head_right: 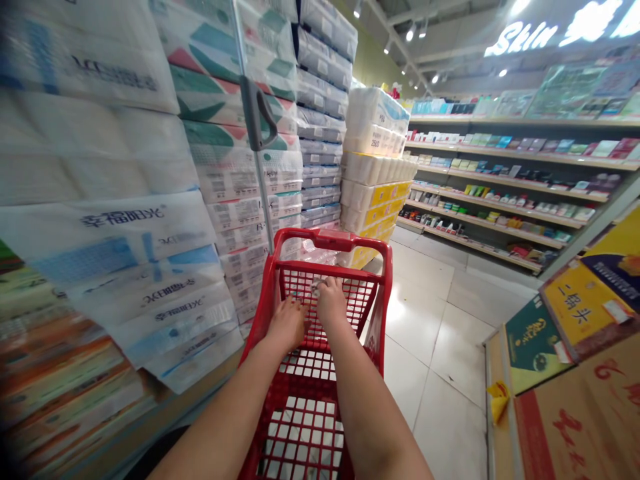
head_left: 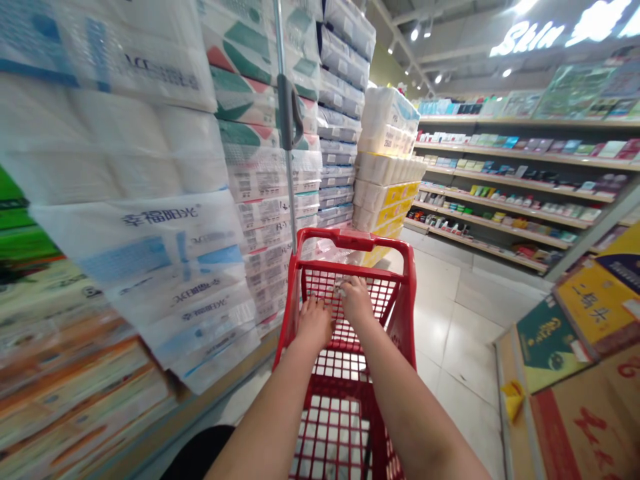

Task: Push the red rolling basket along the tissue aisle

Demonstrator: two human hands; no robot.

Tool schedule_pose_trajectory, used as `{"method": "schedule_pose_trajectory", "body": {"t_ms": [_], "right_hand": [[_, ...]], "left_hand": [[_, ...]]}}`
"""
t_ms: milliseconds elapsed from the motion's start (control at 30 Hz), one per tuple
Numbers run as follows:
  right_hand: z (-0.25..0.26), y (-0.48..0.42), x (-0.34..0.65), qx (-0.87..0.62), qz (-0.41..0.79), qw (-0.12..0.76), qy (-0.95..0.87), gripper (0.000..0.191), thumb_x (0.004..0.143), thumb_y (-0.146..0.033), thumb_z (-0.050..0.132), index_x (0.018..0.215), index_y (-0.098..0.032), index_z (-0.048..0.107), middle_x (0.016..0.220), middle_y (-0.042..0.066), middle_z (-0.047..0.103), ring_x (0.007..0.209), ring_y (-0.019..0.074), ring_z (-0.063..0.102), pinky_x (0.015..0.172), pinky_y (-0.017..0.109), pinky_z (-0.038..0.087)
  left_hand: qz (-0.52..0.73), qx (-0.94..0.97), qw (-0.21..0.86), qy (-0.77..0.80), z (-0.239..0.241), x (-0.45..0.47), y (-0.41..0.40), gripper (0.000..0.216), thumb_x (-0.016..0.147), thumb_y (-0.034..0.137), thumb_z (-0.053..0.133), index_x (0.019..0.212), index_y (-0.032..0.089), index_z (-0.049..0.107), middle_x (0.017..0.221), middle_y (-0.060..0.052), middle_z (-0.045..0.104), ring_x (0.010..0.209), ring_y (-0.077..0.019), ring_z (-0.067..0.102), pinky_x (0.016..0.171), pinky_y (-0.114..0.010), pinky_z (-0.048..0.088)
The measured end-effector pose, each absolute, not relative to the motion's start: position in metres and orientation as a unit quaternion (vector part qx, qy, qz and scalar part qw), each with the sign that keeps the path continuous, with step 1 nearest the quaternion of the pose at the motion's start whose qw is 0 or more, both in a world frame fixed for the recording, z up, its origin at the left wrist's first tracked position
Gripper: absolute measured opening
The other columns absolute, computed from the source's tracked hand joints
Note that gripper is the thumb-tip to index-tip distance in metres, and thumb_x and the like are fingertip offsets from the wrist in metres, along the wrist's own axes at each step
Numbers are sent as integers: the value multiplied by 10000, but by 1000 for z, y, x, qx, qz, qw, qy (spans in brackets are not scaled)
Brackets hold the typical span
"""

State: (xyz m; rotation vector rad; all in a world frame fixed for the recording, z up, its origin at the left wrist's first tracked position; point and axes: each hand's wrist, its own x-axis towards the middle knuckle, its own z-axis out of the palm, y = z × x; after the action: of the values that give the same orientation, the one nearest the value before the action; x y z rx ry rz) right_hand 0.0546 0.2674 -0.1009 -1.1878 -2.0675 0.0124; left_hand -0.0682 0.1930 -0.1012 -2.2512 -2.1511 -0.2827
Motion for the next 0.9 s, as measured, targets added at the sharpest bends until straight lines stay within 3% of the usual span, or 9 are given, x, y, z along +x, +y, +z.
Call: {"method": "schedule_pose_trajectory", "body": {"t_ms": [167,367,567,733,900], "right_hand": [[-99,269,63,-483,11,351,-802,305,759,-35,549,868,-245,741,970,85,606,970,243,479,813,335,460],[-101,274,70,-483,5,387,-786,300,763,-63,568,925,-253,735,939,85,610,930,231,488,754,313,458],[-98,275,73,-495,41,344,-797,259,748,-59,588,872,-226,743,888,67,609,873,212,502,757,304,449],[-88,274,74,-463,41,379,-800,305,783,-50,563,950,-246,727,961,61,616,934,215,492,806,314,463],[-77,271,71,-407,57,370,-833,329,773,-46,573,979,-253,726,950,49,625,944,211,502,845,320,469]], "left_hand": [[-45,-724,-43,-687,-119,-65,195,603,834,329,527,1405,162,426,1430,-163,464,1337,-298,394,1080,-435,316],[-33,-712,-56,-699,-125,-59,203,623,866,348,479,1446,159,352,1494,-172,377,1399,-301,308,1100,-446,291],[-33,-678,-62,-732,-144,-54,216,671,848,301,459,1475,137,285,1538,-145,304,1438,-300,207,1124,-449,264],[-21,-674,-23,-738,-135,-50,215,600,829,260,491,1413,167,390,1480,-127,401,1382,-283,310,1042,-414,381],[-6,-677,5,-736,-108,-41,198,459,884,323,445,1267,86,530,1248,-206,564,1189,-305,491,908,-380,469]]}}
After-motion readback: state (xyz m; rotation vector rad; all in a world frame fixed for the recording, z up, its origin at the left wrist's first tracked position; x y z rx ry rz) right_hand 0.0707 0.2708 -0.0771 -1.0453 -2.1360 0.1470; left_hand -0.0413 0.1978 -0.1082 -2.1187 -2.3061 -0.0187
